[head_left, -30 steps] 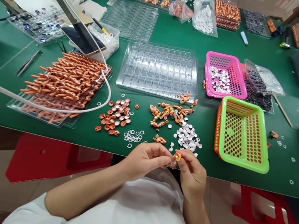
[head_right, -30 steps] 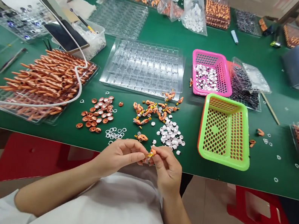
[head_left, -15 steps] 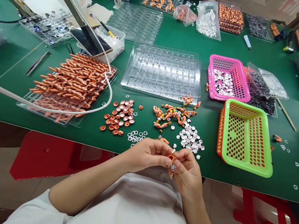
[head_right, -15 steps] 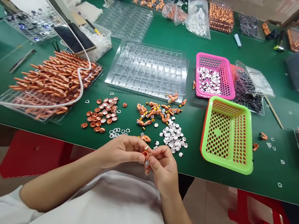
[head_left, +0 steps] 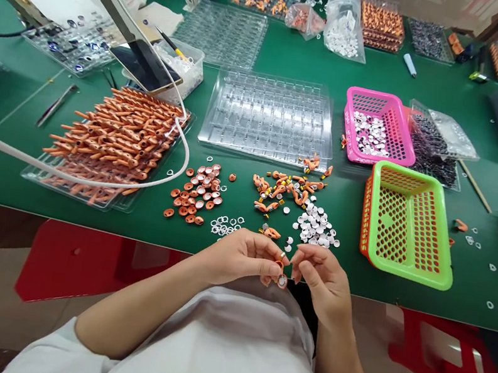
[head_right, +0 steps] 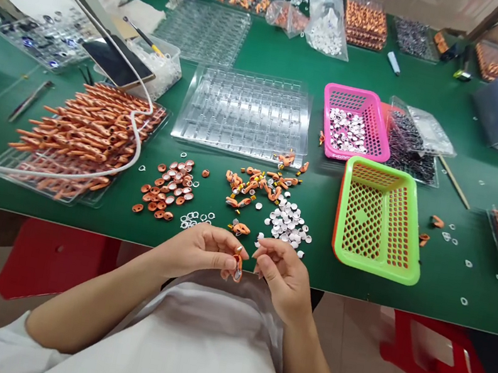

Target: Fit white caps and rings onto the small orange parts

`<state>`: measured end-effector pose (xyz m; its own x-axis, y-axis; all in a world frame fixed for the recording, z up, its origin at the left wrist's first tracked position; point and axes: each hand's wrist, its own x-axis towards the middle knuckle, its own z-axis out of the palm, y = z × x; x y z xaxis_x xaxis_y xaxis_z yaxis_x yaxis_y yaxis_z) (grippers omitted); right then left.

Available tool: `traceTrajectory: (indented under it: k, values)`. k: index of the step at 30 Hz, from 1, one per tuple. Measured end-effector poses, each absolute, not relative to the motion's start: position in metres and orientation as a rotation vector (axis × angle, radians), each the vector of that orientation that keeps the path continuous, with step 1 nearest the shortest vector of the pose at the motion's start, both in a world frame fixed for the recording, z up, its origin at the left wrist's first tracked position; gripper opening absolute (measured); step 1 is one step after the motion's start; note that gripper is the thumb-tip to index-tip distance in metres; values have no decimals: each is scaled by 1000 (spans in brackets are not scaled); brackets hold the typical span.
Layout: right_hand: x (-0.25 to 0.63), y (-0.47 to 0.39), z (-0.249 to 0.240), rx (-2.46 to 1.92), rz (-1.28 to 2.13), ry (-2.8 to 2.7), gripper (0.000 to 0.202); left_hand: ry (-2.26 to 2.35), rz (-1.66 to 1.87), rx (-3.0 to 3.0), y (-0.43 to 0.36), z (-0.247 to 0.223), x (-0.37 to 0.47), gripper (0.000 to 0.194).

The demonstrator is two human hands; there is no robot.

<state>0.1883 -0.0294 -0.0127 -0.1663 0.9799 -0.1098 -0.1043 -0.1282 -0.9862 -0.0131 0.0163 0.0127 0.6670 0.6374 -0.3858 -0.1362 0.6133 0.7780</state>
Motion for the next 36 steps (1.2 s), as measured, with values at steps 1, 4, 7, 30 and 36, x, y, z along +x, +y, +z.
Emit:
traceTrajectory:
  k: [1, 4, 7, 30, 36]
  values:
    - [191, -27, -9, -1120, 1435, -1252, 23, 707, 467, 795, 16, 13, -13, 22]
    - [197, -20, 0, -1105, 1354, -1479, 30, 681, 411, 832, 16, 15, -13, 21]
    - [195, -17, 6, -1142, 1273, -1636, 25, 695, 390, 950, 15, 20, -12, 18]
    - [194, -27, -8, -1327, 1326, -1431, 11, 1006, 608, 1649, 6, 3, -7, 16]
    - [191, -29, -8, -1311, 1374, -1348, 11, 1009, 623, 1921, 7, 5, -6, 13]
